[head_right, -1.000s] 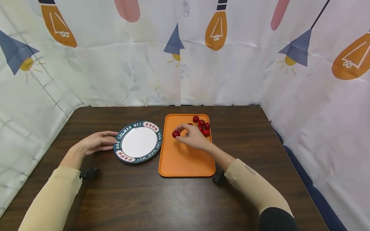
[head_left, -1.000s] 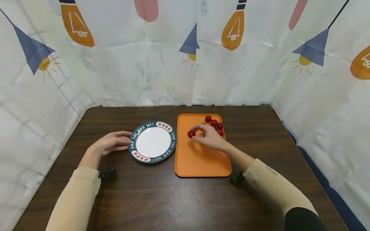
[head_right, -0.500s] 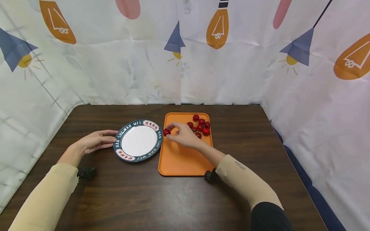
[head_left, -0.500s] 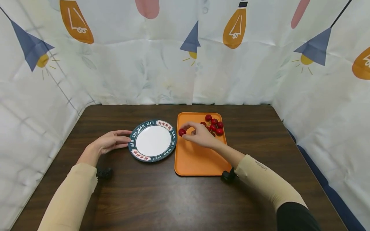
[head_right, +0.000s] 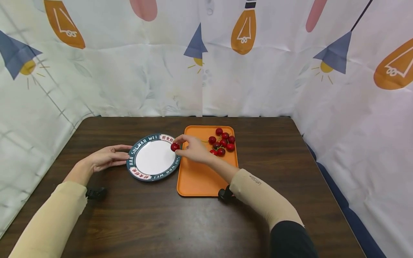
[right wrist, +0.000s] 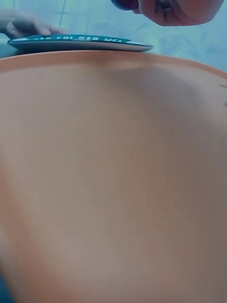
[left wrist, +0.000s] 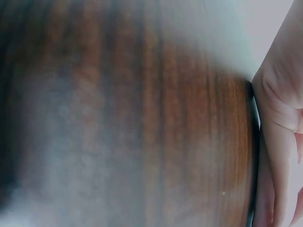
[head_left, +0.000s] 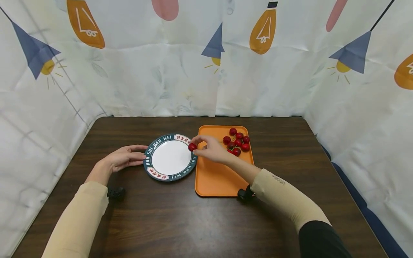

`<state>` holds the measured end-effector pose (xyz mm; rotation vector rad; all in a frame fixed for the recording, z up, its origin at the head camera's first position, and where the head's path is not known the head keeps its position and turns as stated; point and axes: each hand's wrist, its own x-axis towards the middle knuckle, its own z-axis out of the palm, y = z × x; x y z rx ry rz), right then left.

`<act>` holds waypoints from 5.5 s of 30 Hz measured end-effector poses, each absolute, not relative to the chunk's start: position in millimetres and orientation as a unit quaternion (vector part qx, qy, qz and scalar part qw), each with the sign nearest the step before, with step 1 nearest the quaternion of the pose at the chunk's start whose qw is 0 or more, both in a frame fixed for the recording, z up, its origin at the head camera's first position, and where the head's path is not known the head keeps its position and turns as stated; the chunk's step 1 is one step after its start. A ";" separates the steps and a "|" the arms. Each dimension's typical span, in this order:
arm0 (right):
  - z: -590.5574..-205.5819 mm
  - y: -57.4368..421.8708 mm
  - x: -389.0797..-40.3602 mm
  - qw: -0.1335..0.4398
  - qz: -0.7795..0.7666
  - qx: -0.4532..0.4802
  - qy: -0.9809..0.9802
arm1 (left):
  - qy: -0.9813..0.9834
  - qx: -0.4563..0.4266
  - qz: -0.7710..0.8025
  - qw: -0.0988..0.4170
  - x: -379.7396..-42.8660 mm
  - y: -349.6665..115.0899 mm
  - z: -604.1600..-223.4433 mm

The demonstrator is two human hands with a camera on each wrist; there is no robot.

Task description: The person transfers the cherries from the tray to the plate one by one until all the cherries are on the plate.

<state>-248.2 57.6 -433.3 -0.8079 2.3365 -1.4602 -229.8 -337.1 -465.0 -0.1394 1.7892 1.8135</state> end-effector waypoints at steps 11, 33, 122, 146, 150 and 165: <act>-439.0 28.6 -248.8 0.164 -0.480 -0.278 0.816 | 0.664 -0.046 0.685 0.296 -231.1 -339.3 -467.1; -442.6 -16.0 -249.3 0.168 -0.461 -0.260 0.832 | 0.664 -0.041 0.685 0.296 -230.3 -337.4 -462.5; -416.0 158.6 -223.1 0.147 -0.470 -0.239 0.837 | 0.676 -0.048 0.673 0.297 -231.4 -335.7 -463.6; -430.5 212.7 -231.4 0.127 -0.498 -0.105 0.851 | 0.673 -0.046 0.675 0.299 -230.4 -336.0 -462.6; -433.6 215.6 -232.3 0.136 -0.493 -0.085 0.855 | 0.673 -0.046 0.676 0.296 -231.1 -336.4 -463.8; -442.9 205.4 -237.8 0.126 -0.453 -0.103 0.876 | 0.677 -0.043 0.673 0.295 -231.5 -337.2 -464.6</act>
